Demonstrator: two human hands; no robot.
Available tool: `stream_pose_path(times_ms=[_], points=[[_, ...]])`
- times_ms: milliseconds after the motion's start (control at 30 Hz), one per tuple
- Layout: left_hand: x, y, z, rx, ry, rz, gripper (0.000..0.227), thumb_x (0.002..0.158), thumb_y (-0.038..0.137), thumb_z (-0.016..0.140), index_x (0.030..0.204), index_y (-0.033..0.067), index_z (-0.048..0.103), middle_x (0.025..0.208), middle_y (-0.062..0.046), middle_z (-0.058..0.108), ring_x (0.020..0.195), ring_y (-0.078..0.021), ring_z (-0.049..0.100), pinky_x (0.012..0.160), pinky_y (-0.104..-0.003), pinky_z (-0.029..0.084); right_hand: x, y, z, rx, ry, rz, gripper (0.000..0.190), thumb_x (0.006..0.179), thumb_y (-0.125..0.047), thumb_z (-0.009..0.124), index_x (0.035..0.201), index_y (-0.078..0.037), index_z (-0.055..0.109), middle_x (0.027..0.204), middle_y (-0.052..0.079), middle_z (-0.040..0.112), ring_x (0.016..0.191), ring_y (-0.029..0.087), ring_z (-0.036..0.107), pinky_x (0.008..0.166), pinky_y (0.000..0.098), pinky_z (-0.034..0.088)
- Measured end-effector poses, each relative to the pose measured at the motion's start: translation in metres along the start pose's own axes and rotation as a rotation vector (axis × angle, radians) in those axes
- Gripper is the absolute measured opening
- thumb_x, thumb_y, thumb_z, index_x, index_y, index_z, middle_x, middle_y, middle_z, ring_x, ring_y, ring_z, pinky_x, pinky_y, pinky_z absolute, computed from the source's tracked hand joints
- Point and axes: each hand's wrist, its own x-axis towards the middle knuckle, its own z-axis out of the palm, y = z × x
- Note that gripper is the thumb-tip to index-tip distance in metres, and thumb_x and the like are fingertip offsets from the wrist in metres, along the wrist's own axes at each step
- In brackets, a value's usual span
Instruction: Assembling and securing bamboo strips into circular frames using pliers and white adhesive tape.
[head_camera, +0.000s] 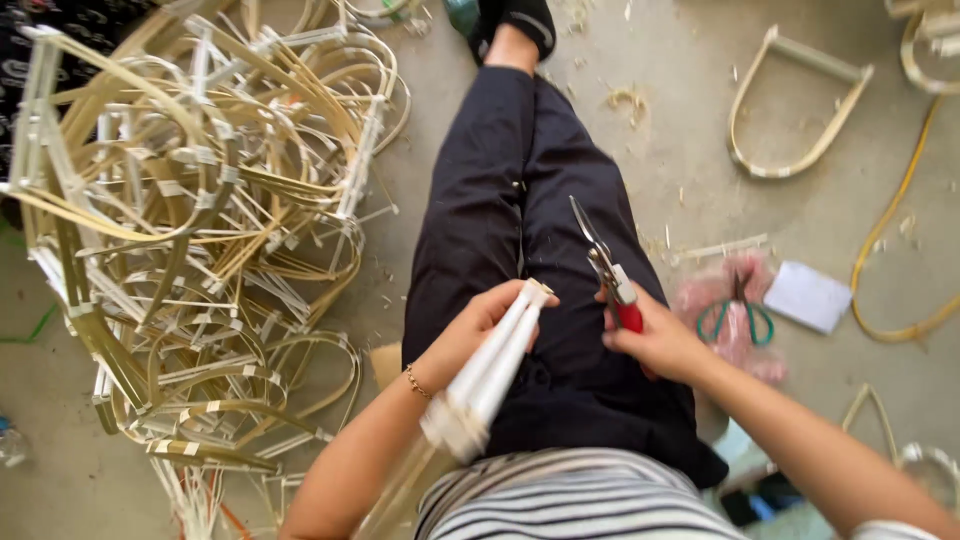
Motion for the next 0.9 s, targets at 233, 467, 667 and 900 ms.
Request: stream_pose_path(times_ms=[233,467,667,900], points=[[0.009,0.013,-0.067,-0.417,0.297,-0.224,0.025,0.103,0.018,0.057,0.126,0.0086,0.061,0.069,0.000,0.061,0.044,-0.0042,0.044,0.038,-0.020,0.036,-0.022,-0.089,-0.001,-0.193,-0.189,-0.312,0.087,0.069,-0.016,0.082,0.146,-0.005,0.042,0.131,0.016,0.056,0.123,0.034,0.055,0.100,0.0405,0.042],[0.006,0.004,-0.067,-0.358,0.382,-0.243,0.030,0.106,0.021,0.057,0.132,0.0076,0.063,0.068,0.000,0.059,0.047,-0.0036,0.043,0.041,-0.020,0.034,-0.017,-0.138,0.024,-0.048,-0.086,-0.581,0.051,0.090,-0.016,0.074,0.139,-0.009,0.060,0.124,0.011,0.068,0.115,0.022,0.066,0.098,0.0338,0.053],[0.031,-0.016,-0.100,0.150,0.782,-0.215,0.030,0.103,0.008,0.055,0.132,0.0035,0.061,0.077,-0.004,0.063,0.062,-0.0107,0.057,0.056,-0.026,0.047,-0.006,-0.142,0.042,0.442,-0.302,-0.378,0.059,0.091,-0.009,0.069,0.147,-0.008,0.049,0.113,0.007,0.064,0.079,0.008,0.063,0.070,0.0237,0.054],[0.006,0.057,-0.094,0.805,0.952,0.360,0.053,0.116,0.003,0.047,0.163,0.0045,0.023,0.144,-0.022,0.056,0.120,-0.0275,0.067,0.104,-0.035,0.056,0.000,-0.130,0.010,0.739,-0.333,-0.324,0.066,0.086,0.005,0.062,0.148,-0.007,0.044,0.122,0.004,0.064,0.089,0.009,0.063,0.078,0.0252,0.055]])
